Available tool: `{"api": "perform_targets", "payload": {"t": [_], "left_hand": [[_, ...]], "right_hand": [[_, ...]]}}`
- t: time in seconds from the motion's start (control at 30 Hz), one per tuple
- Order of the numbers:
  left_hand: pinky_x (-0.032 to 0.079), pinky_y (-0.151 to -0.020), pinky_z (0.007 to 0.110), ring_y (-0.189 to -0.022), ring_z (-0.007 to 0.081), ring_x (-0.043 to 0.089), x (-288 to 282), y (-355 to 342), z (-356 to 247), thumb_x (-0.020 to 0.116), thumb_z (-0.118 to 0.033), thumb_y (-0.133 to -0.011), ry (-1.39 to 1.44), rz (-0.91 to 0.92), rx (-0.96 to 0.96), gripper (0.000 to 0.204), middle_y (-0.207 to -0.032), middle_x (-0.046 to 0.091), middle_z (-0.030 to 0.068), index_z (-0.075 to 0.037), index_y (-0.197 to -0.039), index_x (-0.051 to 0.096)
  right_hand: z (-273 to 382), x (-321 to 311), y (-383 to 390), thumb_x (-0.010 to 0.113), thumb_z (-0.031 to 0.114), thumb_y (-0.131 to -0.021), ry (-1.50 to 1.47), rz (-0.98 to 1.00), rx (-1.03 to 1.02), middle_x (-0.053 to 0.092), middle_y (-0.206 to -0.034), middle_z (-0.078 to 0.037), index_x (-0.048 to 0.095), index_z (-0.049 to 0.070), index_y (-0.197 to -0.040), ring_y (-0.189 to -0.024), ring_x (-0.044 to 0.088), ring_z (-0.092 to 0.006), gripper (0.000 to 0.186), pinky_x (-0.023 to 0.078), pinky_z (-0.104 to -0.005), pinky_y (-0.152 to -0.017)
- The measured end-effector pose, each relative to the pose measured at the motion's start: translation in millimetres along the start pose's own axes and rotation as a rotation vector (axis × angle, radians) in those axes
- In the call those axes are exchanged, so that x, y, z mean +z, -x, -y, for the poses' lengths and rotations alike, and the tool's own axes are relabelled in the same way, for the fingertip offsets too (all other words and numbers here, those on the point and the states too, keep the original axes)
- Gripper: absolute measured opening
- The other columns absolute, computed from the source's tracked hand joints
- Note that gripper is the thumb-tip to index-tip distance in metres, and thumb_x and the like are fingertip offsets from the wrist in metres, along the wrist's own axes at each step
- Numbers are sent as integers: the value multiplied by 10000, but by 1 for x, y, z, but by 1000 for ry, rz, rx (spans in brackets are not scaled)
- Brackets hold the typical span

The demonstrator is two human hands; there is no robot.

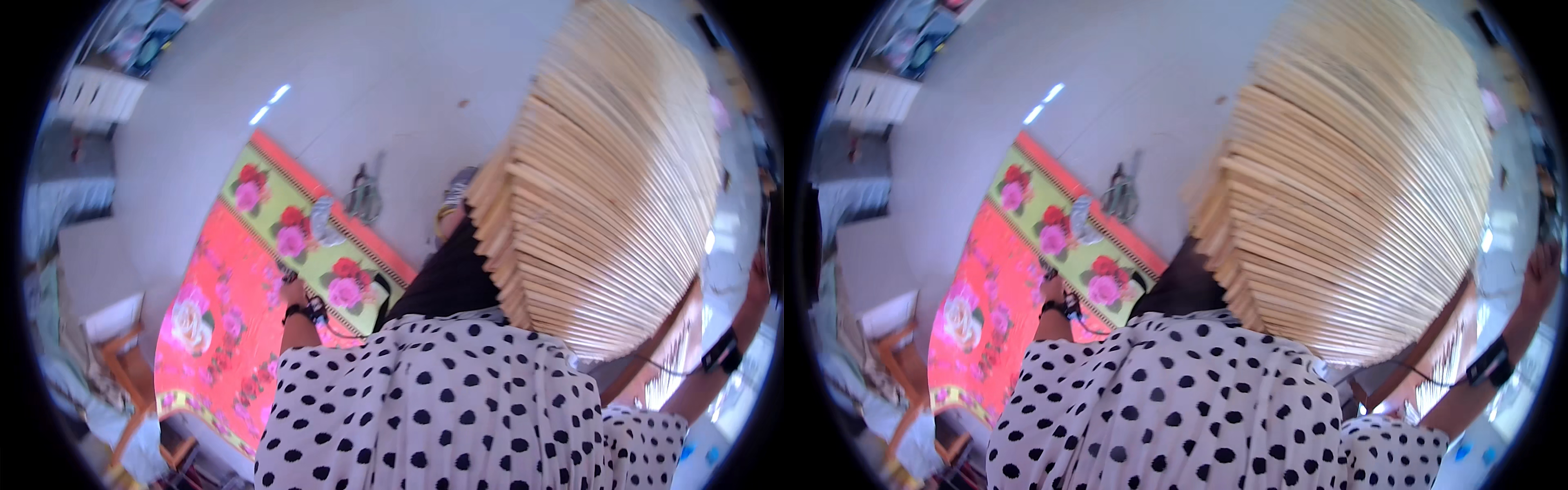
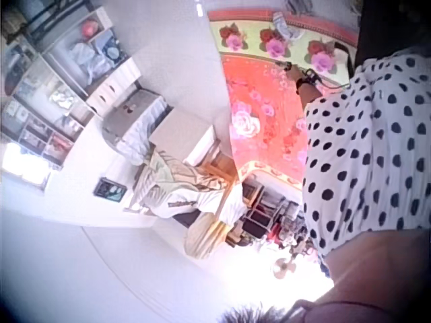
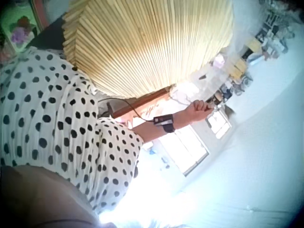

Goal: The person weaves a bamboo mat by hand, threading thin bamboo strips through the existing weave and securing them with a thin cord. They use shears to trim excess cord and adjust the mat's position throughout the process.

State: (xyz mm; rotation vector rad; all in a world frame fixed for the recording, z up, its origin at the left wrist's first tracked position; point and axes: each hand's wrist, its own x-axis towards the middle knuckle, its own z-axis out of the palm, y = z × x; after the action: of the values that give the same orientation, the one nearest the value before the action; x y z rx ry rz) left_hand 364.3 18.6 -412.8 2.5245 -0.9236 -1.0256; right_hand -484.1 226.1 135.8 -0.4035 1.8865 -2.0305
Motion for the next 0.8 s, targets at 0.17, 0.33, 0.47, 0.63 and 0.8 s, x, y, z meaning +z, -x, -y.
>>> {"api": "perform_targets", "payload": {"t": [0.17, 0.33, 0.47, 0.63, 0.8], "left_hand": [[528, -728, 429, -848, 313, 685, 46, -14, 32, 776, -245, -684, -55, 156, -173, 438, -951, 715, 192, 72, -973, 687], [519, -720, 433, -753, 346, 660, 31, -96, 1, 624, -336, -866, -452, 70, 531, 361, -793, 681, 148, 19, -905, 679], [452, -995, 411, -1203, 361, 560, 10, -77, -197, 705, -325, -868, -214, -16, 749, 633, -1295, 572, 264, 56, -1333, 509], [434, -961, 356, -1178, 232, 560, -32, 231, -429, 626, -342, -902, 350, 644, 1093, 538, -1288, 582, 80, 10, -1300, 540], [460, -869, 336, -1042, 206, 599, -76, 371, -435, 663, -258, -895, 311, 1051, 1593, 538, -1184, 612, 107, -6, -1347, 516]], "right_hand": [[11, 5, 8, 406, 385, -1038, -49, -18, 30, 324, -542, 35, 508, 123, -812, -452, 313, -96, 361, 255, -221, -406], [-21, 6, 22, 399, 255, -1070, -241, 202, -9, 392, -737, 15, 539, 16, -1024, -596, 323, -78, 280, 302, -226, -539], [-19, 126, 74, 420, 561, -998, -366, 217, 26, 626, -826, -166, 516, 80, -1162, -814, 603, -277, 517, 461, -498, -759], [-53, 244, 153, 289, 311, -1073, 21, 333, -215, 541, -948, -34, 575, -1, -1179, -786, 490, -104, 436, 425, -234, -669], [-80, 291, 196, 286, 401, -1081, 78, 940, -177, 562, -967, -51, 562, -21, -1205, -825, 532, -107, 519, 462, -238, -734]]}}
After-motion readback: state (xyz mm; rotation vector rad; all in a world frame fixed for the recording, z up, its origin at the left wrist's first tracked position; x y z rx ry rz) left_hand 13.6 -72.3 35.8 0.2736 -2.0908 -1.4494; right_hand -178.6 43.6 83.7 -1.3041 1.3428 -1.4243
